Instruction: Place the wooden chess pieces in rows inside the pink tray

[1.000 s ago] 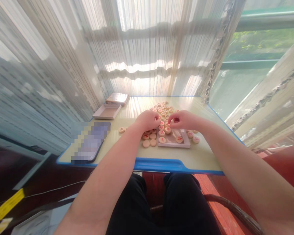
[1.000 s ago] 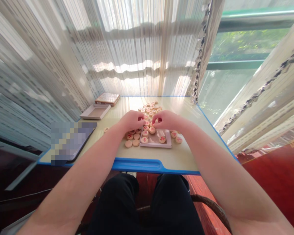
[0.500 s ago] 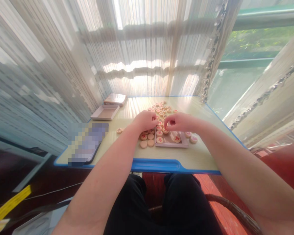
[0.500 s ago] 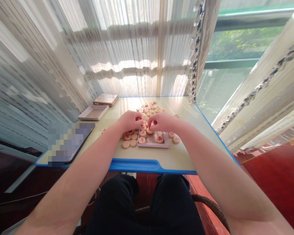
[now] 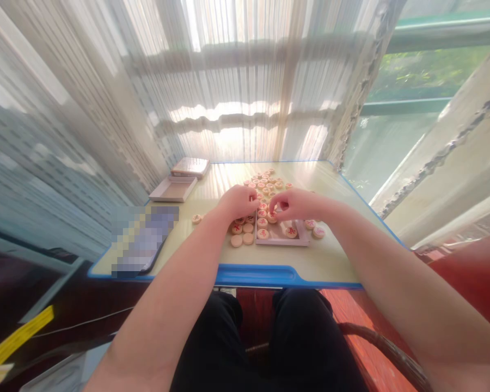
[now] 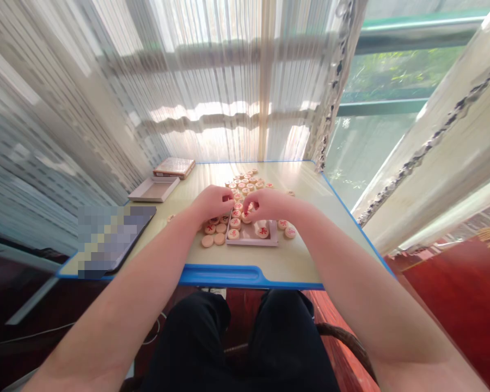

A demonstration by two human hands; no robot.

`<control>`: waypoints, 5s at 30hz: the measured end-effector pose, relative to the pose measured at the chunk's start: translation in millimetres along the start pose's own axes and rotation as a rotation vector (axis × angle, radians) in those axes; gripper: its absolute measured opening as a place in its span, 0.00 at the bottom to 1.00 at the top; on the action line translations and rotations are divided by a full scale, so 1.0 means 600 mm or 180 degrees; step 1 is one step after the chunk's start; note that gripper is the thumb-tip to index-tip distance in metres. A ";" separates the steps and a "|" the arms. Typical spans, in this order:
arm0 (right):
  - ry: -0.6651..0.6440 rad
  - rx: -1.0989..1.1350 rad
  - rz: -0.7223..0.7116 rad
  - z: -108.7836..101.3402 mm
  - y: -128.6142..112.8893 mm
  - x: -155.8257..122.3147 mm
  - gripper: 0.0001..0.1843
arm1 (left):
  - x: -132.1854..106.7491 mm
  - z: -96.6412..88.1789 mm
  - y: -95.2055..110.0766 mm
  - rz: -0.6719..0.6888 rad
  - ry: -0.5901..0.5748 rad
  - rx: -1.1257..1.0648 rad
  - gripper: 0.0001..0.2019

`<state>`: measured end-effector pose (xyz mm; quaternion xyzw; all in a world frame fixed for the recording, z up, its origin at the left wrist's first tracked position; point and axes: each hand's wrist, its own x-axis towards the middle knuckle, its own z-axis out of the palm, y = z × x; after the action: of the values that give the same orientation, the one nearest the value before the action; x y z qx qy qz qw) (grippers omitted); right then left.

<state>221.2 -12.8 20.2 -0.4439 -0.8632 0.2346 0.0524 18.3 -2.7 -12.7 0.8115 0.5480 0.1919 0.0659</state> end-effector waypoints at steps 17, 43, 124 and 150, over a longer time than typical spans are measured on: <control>-0.0032 0.0026 0.0036 -0.002 0.000 -0.002 0.14 | 0.000 -0.001 0.002 -0.0032 0.0037 -0.0002 0.10; -0.0637 -0.0651 0.0394 -0.018 -0.004 -0.029 0.12 | 0.002 0.002 -0.001 0.0080 0.0015 0.0043 0.08; -0.0171 -0.1216 0.0220 0.000 -0.016 -0.010 0.08 | 0.015 0.015 -0.021 0.0005 0.0422 -0.0023 0.13; -0.0166 -0.1145 0.0271 0.003 -0.013 -0.004 0.14 | 0.014 0.013 -0.011 0.0045 0.0267 0.0110 0.12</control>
<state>216.3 -18.9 22.4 -0.4761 -0.8728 0.0898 -0.0601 18.5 8.5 -20.1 0.8076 0.5478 0.2167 0.0275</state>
